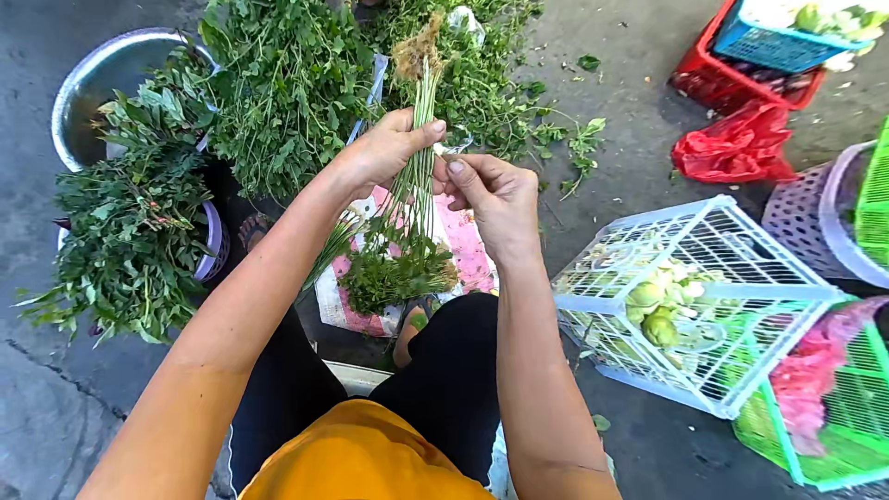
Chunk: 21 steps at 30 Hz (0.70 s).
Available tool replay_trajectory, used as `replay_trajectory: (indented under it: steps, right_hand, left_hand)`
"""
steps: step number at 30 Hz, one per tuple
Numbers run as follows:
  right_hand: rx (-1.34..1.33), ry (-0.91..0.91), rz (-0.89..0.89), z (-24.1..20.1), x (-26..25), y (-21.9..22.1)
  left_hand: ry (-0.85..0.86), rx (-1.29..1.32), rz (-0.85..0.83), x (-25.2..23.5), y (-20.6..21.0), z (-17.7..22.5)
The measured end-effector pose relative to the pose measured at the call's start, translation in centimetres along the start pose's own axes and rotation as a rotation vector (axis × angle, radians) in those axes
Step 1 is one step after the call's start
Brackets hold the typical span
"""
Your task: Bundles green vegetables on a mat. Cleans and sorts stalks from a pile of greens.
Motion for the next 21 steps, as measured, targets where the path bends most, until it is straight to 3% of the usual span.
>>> replay_trajectory:
  steps: [4, 8, 10, 13, 16, 18, 21]
  right_hand:
    - [0.056, 0.090, 0.019, 0.8, 2.3, -1.4]
    - [0.019, 0.237, 0.254, 3.5, 4.7, -5.2]
    - [0.368, 0.310, 0.272, 4.7, 5.5, -7.5]
    - [0.833, 0.522, 0.112, 5.8, 6.1, -9.3]
    - [1.005, 0.462, 0.199, 4.4, 5.6, -9.2]
    - [0.854, 0.319, 0.180, 3.1, 4.9, -8.0]
    - [0.264, 0.211, 0.143, 1.5, 4.0, -5.4]
  left_hand:
    - [0.017, -0.016, 0.082, 0.5, -1.6, -0.3]
    - [-0.031, 0.076, 0.181, 0.7, -2.8, -0.4]
    - [-0.065, 0.144, 0.207, 0.9, -3.3, -0.3]
    - [-0.095, 0.180, 0.217, 1.0, -3.4, -0.2]
    - [-0.093, 0.202, 0.212, 1.0, -3.0, 0.1]
    - [-0.095, 0.210, 0.202, 1.0, -2.9, 0.0]
    - [-0.097, 0.211, 0.202, 0.8, -2.4, 0.1]
Point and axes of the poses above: each hand's wrist, its own x-axis away from the middle knuckle, its own y-axis out of the palm, z = x × y, the point moved 6 cm from there along -x, towards the middle knuckle, and after that the axes turned 2 degrees about -y, right-handed, at the moved point
